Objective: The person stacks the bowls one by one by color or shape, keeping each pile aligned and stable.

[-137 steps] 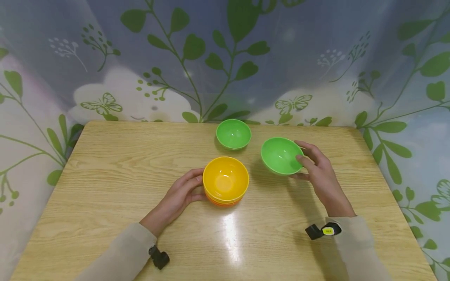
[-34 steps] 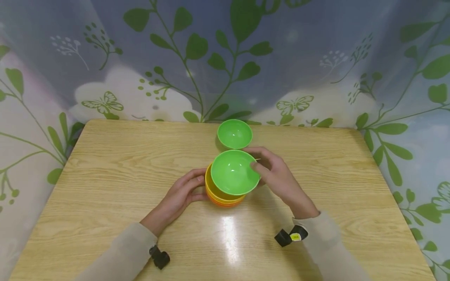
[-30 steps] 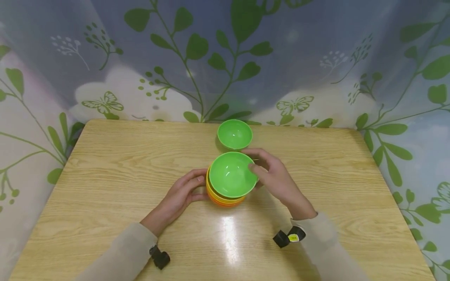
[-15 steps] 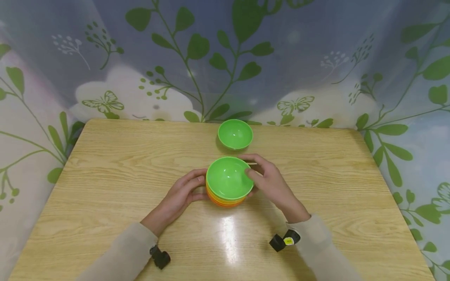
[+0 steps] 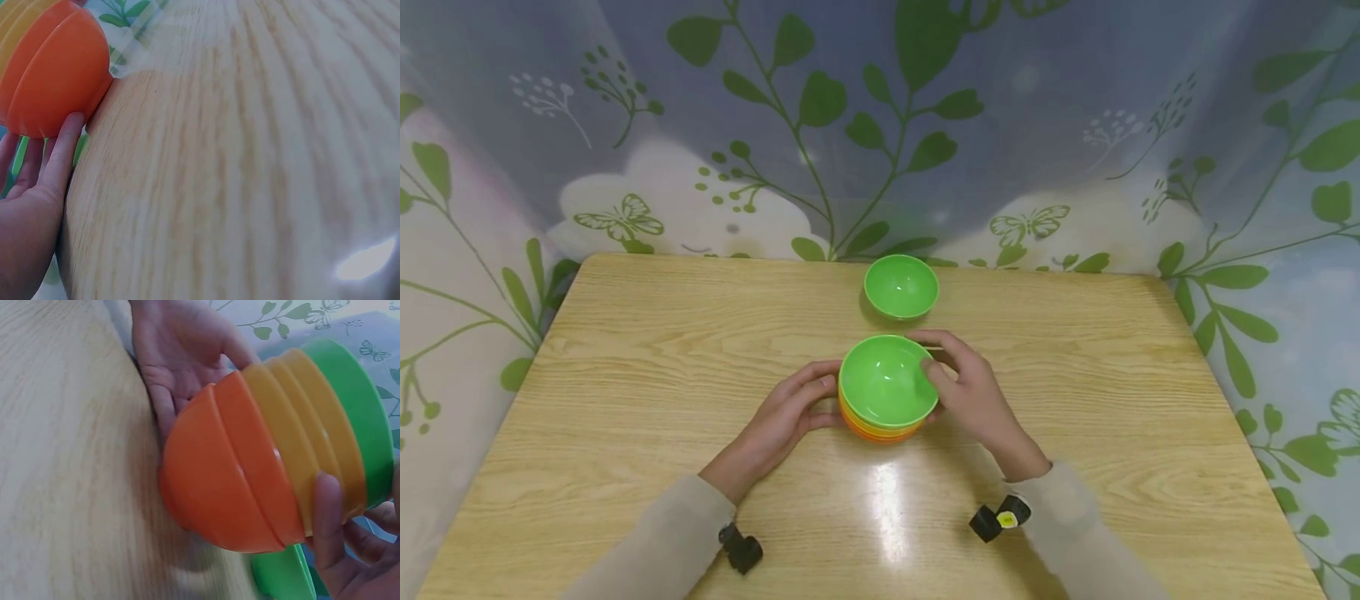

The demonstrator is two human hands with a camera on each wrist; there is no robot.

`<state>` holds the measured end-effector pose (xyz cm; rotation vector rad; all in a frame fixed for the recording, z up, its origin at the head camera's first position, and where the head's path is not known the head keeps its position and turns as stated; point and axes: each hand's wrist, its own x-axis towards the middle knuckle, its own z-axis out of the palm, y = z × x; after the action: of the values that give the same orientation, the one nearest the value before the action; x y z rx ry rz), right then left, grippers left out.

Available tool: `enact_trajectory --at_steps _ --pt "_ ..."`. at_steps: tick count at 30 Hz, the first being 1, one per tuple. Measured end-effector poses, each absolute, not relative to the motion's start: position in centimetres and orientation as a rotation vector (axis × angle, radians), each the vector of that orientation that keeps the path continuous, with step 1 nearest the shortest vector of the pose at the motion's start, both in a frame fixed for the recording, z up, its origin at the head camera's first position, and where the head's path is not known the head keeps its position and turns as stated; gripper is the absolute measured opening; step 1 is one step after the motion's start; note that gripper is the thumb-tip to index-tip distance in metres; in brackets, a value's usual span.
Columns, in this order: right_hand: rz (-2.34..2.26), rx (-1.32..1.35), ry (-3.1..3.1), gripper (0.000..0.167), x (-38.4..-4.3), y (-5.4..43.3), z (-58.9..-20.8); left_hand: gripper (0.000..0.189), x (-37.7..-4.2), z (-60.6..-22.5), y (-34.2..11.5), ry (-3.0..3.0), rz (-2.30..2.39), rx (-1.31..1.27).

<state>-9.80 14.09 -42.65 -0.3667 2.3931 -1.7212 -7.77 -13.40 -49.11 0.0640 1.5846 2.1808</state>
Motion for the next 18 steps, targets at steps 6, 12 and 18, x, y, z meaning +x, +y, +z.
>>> enact_trajectory --at_steps 6,12,18 --pt "-1.731 -0.365 2.433 0.040 -9.57 13.84 -42.67 0.049 -7.78 -49.16 -13.40 1.577 2.189 0.076" --pt "-1.750 -0.359 2.448 0.040 -9.38 13.65 -42.69 0.049 -7.79 -49.16 -13.41 1.578 2.191 0.086" --pt "-1.754 -0.372 2.478 0.040 -9.41 13.60 -43.08 0.048 -7.77 -49.18 -13.42 1.579 2.190 0.081"
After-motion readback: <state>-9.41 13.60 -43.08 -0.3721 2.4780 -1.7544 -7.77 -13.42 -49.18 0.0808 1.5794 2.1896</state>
